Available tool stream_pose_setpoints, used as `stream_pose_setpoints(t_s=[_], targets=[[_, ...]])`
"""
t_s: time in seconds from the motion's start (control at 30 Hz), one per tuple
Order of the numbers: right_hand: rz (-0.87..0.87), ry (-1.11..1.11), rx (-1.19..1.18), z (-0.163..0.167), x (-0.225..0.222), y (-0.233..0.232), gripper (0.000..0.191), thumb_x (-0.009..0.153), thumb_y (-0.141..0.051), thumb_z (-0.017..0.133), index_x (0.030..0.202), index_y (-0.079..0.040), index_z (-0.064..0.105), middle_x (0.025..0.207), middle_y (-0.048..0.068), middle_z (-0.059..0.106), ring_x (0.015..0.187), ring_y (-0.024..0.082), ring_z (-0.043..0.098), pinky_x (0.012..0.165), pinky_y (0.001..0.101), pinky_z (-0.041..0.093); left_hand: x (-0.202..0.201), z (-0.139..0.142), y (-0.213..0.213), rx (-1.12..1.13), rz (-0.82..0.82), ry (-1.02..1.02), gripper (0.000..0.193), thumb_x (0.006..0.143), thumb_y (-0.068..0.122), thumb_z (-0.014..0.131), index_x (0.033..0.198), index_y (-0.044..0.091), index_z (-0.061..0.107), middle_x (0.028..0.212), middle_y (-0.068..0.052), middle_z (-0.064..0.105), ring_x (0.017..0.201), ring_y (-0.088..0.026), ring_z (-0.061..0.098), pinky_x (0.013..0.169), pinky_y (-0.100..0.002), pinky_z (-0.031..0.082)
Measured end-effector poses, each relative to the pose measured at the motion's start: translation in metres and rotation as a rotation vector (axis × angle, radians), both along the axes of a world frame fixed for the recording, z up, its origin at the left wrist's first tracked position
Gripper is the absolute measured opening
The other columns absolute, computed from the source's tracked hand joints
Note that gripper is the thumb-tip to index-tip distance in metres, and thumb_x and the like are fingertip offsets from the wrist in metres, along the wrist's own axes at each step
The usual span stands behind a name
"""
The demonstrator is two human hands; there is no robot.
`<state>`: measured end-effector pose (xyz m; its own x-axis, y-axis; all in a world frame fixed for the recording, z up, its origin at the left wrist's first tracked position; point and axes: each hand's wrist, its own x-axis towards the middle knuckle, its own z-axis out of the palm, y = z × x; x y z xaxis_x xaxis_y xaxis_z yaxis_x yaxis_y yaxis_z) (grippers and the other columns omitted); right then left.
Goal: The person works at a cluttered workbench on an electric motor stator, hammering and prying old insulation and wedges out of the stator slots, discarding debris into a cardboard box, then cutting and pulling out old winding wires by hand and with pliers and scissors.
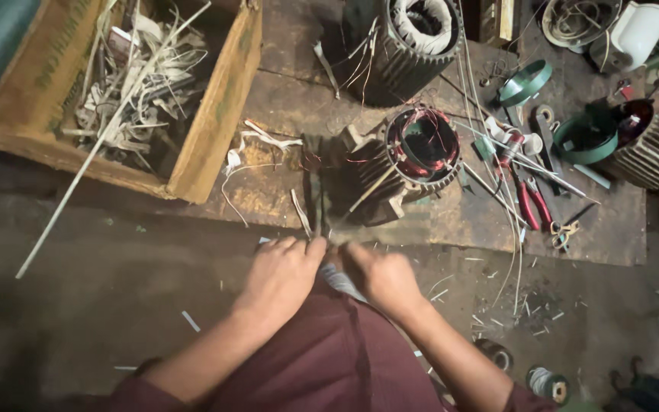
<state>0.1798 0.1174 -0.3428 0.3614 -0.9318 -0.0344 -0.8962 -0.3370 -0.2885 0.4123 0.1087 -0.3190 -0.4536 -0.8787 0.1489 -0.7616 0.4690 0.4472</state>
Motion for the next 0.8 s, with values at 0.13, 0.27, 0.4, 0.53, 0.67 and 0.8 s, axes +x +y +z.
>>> stream_pose_setpoints(t_s=[0.13,0.27,0.4,0.53,0.67,0.8], targets=[[-0.021,-0.123,0.01,0.021,0.001,0.002,0.023,0.092,-0.023,0.071,0.112,-0.013,0.065,0.075,0.015,0.071,0.066,0.037,0.069,0.056,0.0475,0.052,-0.005,0.001,-0.005,0.666,0.073,0.349,0.017,0.099,0.017,0.057,0.112,0.014,0.068,0.076,-0.011,0.077,0.075,-0.029,0.075,0.07,-0.043,0.056],[-0.078,-0.035,-0.176,0.043,0.016,0.0,0.031,0.092,-0.02,0.069,0.119,-0.006,0.064,0.067,0.013,0.066,0.056,0.034,0.065,0.051,0.048,0.049,0.005,0.001,-0.001,0.413,0.203,0.286,0.023,0.098,0.018,0.061,0.12,0.018,0.068,0.074,-0.016,0.073,0.072,-0.034,0.074,0.061,-0.047,0.055],[0.052,-0.035,-0.2,0.035,0.033,-0.007,0.018,0.091,-0.02,0.068,0.104,-0.011,0.06,0.073,0.011,0.066,0.062,0.032,0.066,0.055,0.0464,0.05,0.017,-0.005,0.0,-0.048,0.049,0.149,0.037,0.086,0.005,0.059,0.12,0.018,0.066,0.083,-0.012,0.074,0.066,-0.034,0.073,0.055,-0.046,0.057],[-0.006,-0.024,-0.115,0.014,0.028,-0.008,0.025,0.086,-0.022,0.071,0.105,-0.009,0.06,0.068,0.014,0.066,0.06,0.037,0.066,0.052,0.0489,0.049,0.018,-0.01,0.0,-0.004,0.049,0.025,0.034,0.086,0.007,0.061,0.118,0.019,0.065,0.077,-0.011,0.071,0.066,-0.034,0.072,0.055,-0.046,0.058],[-0.008,-0.071,-0.02,0.002,0.018,-0.004,0.022,0.087,-0.025,0.073,0.102,-0.013,0.062,0.064,0.014,0.066,0.058,0.036,0.067,0.05,0.0492,0.049,0.014,-0.01,0.001,-0.026,0.043,0.041,0.032,0.085,0.006,0.06,0.115,0.016,0.064,0.076,-0.011,0.069,0.066,-0.034,0.072,0.055,-0.046,0.057],[-0.037,0.06,-0.069,0.002,0.015,-0.006,0.026,0.088,-0.019,0.071,0.112,-0.012,0.063,0.064,0.015,0.065,0.058,0.037,0.065,0.051,0.0488,0.049,0.014,-0.007,-0.001,-0.013,0.038,0.108,0.021,0.087,0.007,0.06,0.107,0.011,0.062,0.08,-0.012,0.068,0.073,-0.032,0.072,0.063,-0.044,0.057]])
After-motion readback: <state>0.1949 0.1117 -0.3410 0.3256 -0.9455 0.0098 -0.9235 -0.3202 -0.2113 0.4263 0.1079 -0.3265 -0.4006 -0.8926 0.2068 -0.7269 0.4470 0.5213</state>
